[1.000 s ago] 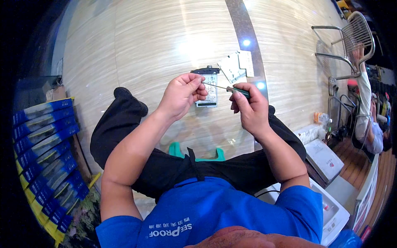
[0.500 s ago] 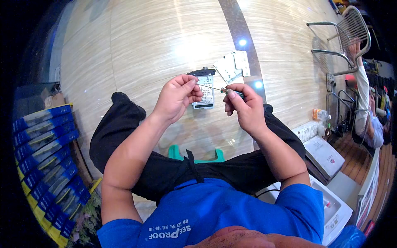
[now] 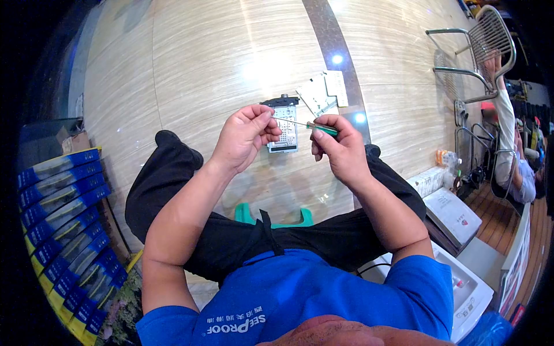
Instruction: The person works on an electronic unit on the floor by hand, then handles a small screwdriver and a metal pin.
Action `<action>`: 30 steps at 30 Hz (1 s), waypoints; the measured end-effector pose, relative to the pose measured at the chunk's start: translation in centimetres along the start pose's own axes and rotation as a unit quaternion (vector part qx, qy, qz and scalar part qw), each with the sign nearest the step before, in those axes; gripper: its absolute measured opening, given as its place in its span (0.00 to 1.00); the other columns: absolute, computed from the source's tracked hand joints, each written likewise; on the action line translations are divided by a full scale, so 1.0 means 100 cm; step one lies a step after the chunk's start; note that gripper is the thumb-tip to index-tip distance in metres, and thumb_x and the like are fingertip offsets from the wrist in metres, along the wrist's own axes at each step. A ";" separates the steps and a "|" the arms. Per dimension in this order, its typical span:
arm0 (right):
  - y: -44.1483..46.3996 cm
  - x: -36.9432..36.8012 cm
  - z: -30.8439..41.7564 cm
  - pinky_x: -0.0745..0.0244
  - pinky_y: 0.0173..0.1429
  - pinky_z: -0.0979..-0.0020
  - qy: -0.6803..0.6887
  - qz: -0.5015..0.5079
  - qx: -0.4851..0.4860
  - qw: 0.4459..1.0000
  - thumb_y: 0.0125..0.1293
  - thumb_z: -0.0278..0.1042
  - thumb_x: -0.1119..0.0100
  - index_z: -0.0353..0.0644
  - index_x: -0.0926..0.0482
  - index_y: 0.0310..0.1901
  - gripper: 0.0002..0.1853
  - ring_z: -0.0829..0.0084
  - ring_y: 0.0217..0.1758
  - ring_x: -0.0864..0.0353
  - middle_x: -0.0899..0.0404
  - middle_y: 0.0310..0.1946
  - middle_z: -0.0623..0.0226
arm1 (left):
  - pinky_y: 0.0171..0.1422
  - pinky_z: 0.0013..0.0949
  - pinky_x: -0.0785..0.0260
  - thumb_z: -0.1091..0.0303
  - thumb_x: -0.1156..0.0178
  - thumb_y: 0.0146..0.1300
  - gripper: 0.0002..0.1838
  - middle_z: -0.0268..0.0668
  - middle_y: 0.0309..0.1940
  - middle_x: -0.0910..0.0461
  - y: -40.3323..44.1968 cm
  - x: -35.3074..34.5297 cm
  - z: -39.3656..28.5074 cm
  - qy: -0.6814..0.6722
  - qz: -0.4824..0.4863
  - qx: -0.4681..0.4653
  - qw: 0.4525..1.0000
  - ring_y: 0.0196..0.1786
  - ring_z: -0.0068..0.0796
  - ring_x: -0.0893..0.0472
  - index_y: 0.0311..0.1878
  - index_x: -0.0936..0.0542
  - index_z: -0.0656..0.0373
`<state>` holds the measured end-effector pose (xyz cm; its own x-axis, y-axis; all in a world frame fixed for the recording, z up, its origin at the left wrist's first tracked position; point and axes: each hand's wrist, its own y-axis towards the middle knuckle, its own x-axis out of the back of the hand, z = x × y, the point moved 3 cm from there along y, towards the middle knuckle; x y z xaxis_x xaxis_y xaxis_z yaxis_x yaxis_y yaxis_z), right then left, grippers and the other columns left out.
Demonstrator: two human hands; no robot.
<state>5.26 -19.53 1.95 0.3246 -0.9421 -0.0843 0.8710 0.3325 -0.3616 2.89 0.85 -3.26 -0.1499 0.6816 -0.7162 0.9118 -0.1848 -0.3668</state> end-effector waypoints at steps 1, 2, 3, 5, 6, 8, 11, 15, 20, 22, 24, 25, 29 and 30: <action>0.000 -0.001 0.001 0.28 0.29 0.78 0.007 -0.002 -0.011 1.000 0.72 0.31 0.42 0.33 0.26 0.50 0.11 0.82 0.26 0.25 0.22 0.27 0.68 | 0.46 0.31 0.22 0.69 0.45 0.73 0.07 0.38 0.36 0.20 0.000 0.000 0.000 -0.003 -0.001 0.000 1.000 0.38 0.26 0.19 0.48 0.24 0.63; -0.001 -0.001 0.002 0.28 0.29 0.78 0.015 -0.004 -0.023 1.000 0.72 0.31 0.43 0.34 0.25 0.49 0.11 0.82 0.26 0.25 0.22 0.27 0.68 | 0.46 0.31 0.22 0.69 0.45 0.73 0.07 0.38 0.36 0.20 0.000 0.000 0.000 -0.003 -0.001 0.000 1.000 0.38 0.26 0.19 0.48 0.24 0.63; 0.000 -0.001 0.002 0.28 0.29 0.78 0.015 -0.004 -0.022 1.000 0.72 0.31 0.43 0.34 0.25 0.49 0.11 0.82 0.26 0.25 0.22 0.27 0.68 | 0.46 0.32 0.22 0.68 0.44 0.73 0.07 0.36 0.35 0.19 0.000 0.000 0.000 0.001 0.002 0.000 1.000 0.38 0.27 0.18 0.48 0.24 0.61; 0.000 0.001 0.002 0.30 0.27 0.79 -0.006 -0.012 -0.035 0.999 0.73 0.33 0.42 0.35 0.23 0.47 0.10 0.83 0.24 0.26 0.23 0.26 0.70 | 0.47 0.33 0.22 0.67 0.43 0.72 0.08 0.35 0.35 0.19 0.000 0.001 0.001 0.005 0.005 0.000 1.000 0.38 0.28 0.18 0.48 0.24 0.60; 0.000 0.002 0.001 0.30 0.27 0.79 -0.006 -0.013 -0.035 0.999 0.73 0.33 0.42 0.35 0.23 0.47 0.10 0.83 0.24 0.26 0.23 0.26 0.70 | 0.47 0.33 0.22 0.67 0.43 0.72 0.08 0.36 0.35 0.19 0.000 0.001 0.001 0.004 0.005 -0.001 1.000 0.38 0.28 0.18 0.48 0.24 0.60; 0.002 0.005 -0.003 0.31 0.27 0.79 -0.031 -0.017 -0.031 0.999 0.72 0.34 0.42 0.36 0.21 0.44 0.09 0.84 0.23 0.27 0.24 0.24 0.73 | 0.47 0.33 0.22 0.67 0.43 0.72 0.08 0.36 0.35 0.19 0.000 0.001 0.001 0.004 0.005 -0.002 1.000 0.39 0.28 0.18 0.48 0.24 0.60; 0.001 0.004 0.000 0.31 0.27 0.80 -0.055 -0.025 -0.028 0.998 0.71 0.34 0.41 0.36 0.21 0.44 0.09 0.84 0.23 0.27 0.24 0.23 0.74 | 0.46 0.33 0.22 0.66 0.42 0.72 0.08 0.36 0.35 0.19 0.000 0.001 0.000 0.003 0.007 -0.008 1.000 0.39 0.28 0.17 0.48 0.24 0.60; 0.002 0.003 -0.003 0.30 0.27 0.79 -0.046 -0.010 -0.022 0.999 0.71 0.32 0.40 0.35 0.22 0.47 0.10 0.84 0.24 0.26 0.23 0.25 0.72 | 0.47 0.33 0.22 0.66 0.42 0.72 0.08 0.36 0.35 0.18 0.000 0.000 0.000 0.005 0.008 -0.007 1.000 0.39 0.28 0.17 0.48 0.23 0.60; 0.003 0.002 -0.004 0.29 0.28 0.78 -0.017 0.002 -0.003 1.000 0.70 0.30 0.41 0.34 0.25 0.52 0.13 0.82 0.26 0.25 0.22 0.27 0.69 | 0.46 0.32 0.21 0.69 0.45 0.73 0.08 0.39 0.36 0.19 -0.001 -0.002 0.001 -0.003 0.017 -0.004 1.000 0.39 0.28 0.18 0.48 0.24 0.63; 0.002 0.002 -0.003 0.29 0.28 0.78 -0.013 0.001 -0.012 1.000 0.71 0.31 0.40 0.34 0.24 0.50 0.12 0.83 0.26 0.25 0.22 0.27 0.70 | 0.46 0.33 0.21 0.69 0.45 0.73 0.07 0.39 0.36 0.19 -0.002 -0.002 0.000 -0.003 0.002 0.002 1.000 0.39 0.28 0.18 0.48 0.24 0.63; 0.002 0.002 -0.003 0.30 0.28 0.79 -0.010 -0.001 -0.021 1.000 0.71 0.32 0.40 0.34 0.23 0.49 0.11 0.83 0.25 0.25 0.22 0.26 0.70 | 0.46 0.33 0.21 0.68 0.44 0.73 0.07 0.37 0.35 0.19 -0.002 -0.001 0.001 0.005 0.000 0.001 1.000 0.39 0.28 0.18 0.48 0.24 0.61; 0.002 0.003 -0.002 0.30 0.27 0.79 -0.038 -0.011 -0.025 0.999 0.71 0.34 0.40 0.35 0.22 0.47 0.11 0.83 0.25 0.26 0.23 0.25 0.71 | 0.47 0.34 0.21 0.66 0.43 0.72 0.07 0.35 0.35 0.19 -0.002 0.000 0.001 0.012 -0.002 0.001 1.000 0.38 0.28 0.18 0.47 0.23 0.59; 0.002 0.006 -0.003 0.30 0.28 0.79 -0.086 -0.015 -0.044 0.995 0.73 0.37 0.41 0.35 0.21 0.45 0.12 0.82 0.26 0.26 0.24 0.28 0.71 | 0.47 0.34 0.21 0.66 0.43 0.72 0.07 0.35 0.35 0.19 -0.002 -0.001 0.000 0.017 0.002 0.000 1.000 0.38 0.28 0.18 0.47 0.23 0.59; 0.002 0.006 -0.003 0.30 0.28 0.79 -0.086 -0.015 -0.044 0.995 0.73 0.37 0.41 0.35 0.21 0.45 0.12 0.82 0.26 0.26 0.24 0.28 0.71 | 0.46 0.33 0.21 0.68 0.44 0.73 0.07 0.37 0.35 0.19 -0.002 -0.001 0.000 0.011 0.003 0.000 1.000 0.38 0.28 0.18 0.47 0.24 0.61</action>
<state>5.50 -20.03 1.52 0.3636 -0.9277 0.0850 0.8482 0.2920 -0.4418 2.72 0.85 -3.10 -0.1357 0.6961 -0.7050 0.9129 -0.1887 -0.3620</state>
